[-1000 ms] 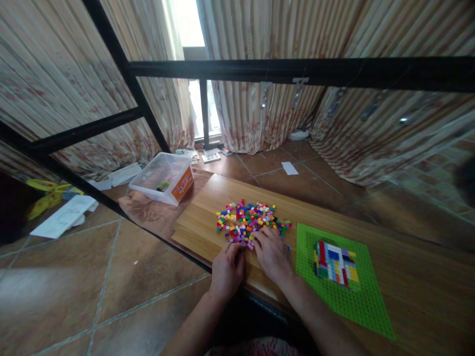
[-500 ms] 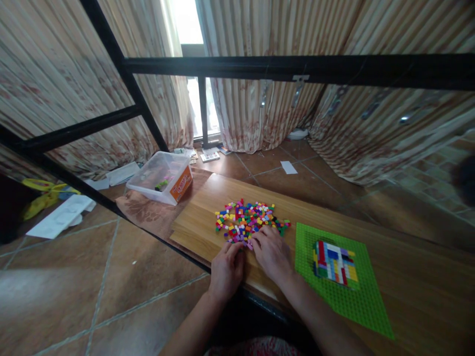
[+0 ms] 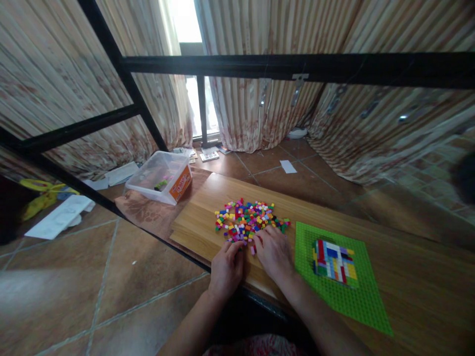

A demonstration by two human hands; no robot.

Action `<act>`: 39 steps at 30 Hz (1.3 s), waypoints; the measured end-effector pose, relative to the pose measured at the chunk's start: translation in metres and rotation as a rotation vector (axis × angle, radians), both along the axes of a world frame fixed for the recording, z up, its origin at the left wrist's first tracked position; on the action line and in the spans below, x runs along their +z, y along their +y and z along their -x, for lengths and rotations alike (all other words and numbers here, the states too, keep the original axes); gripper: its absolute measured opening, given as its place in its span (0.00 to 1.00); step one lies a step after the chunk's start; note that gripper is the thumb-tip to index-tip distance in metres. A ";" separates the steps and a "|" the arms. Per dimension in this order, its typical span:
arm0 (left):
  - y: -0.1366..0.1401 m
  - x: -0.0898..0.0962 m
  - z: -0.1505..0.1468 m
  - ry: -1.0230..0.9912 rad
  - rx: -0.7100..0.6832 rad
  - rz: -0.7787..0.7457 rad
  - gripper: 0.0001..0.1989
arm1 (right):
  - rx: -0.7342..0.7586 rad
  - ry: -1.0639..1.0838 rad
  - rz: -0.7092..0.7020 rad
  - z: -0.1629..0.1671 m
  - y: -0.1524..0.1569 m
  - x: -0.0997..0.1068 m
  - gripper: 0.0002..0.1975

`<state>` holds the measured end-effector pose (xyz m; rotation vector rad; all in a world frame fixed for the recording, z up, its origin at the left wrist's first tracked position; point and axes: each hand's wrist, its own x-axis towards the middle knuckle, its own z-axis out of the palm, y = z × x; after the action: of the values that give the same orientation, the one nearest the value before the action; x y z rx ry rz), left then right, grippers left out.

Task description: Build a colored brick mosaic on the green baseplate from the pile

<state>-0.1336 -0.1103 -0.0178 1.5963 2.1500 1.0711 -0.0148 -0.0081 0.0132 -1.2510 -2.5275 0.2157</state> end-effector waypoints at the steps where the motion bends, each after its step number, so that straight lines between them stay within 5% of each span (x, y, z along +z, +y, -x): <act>1: 0.000 0.000 0.000 0.000 -0.001 -0.005 0.15 | -0.030 -0.014 -0.004 0.005 -0.002 0.001 0.12; 5: 0.000 0.002 0.000 -0.002 -0.007 -0.004 0.14 | -0.149 -0.045 -0.011 0.019 -0.006 0.001 0.13; 26: 0.000 0.007 0.002 -0.099 0.005 0.004 0.13 | -0.112 -0.069 0.031 -0.003 0.004 0.003 0.06; 32: 0.007 0.027 -0.008 -0.564 0.054 0.014 0.15 | -0.077 0.066 0.098 -0.017 -0.005 0.019 0.05; 39: 0.020 0.046 -0.021 -1.198 -0.074 0.088 0.15 | 0.045 0.549 0.571 -0.036 -0.030 0.042 0.04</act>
<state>-0.1123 -0.0908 0.0282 0.6261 1.2577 1.3632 0.0211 -0.0379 0.0553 -1.1044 -2.0649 1.1803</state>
